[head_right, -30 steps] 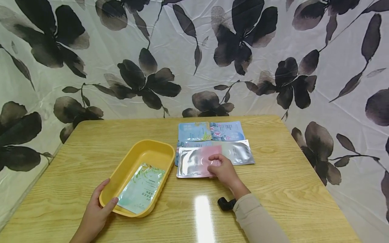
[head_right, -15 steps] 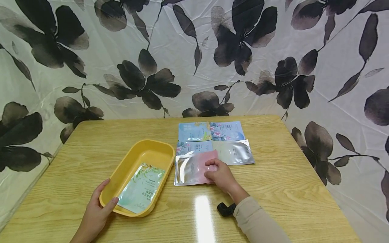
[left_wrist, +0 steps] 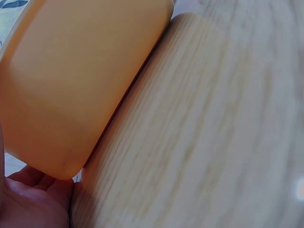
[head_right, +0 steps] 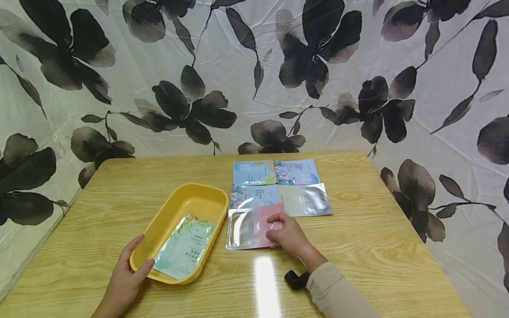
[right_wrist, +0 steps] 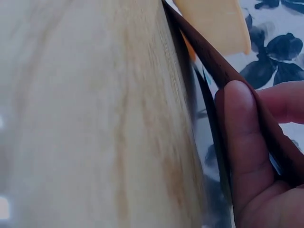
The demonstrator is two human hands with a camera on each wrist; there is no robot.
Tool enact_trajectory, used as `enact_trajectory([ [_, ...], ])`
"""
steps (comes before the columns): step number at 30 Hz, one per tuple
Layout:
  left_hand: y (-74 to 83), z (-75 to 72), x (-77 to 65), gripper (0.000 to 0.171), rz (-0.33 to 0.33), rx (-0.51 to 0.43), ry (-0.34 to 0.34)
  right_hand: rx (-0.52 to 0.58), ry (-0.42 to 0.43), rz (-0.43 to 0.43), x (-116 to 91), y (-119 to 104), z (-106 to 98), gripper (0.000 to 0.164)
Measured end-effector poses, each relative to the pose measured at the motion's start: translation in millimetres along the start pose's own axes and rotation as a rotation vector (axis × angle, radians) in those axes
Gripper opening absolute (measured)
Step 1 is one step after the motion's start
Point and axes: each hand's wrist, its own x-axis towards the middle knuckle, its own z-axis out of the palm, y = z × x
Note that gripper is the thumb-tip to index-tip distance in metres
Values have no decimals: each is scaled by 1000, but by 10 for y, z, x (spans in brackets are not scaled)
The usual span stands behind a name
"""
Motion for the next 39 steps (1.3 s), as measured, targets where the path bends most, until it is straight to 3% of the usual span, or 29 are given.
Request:
enact_trajectory([
  [25, -46, -7, -13, 64, -7, 6, 5, -60, -18, 10, -111, 30, 82, 33],
  [32, -57, -2, -11, 64, 4, -5, 9, -152, -41, -8, -115, 4, 55, 34],
  [39, -64, -3, -6, 64, -2, -7, 3, -320, -67, -49, -137, -59, -8, 39],
])
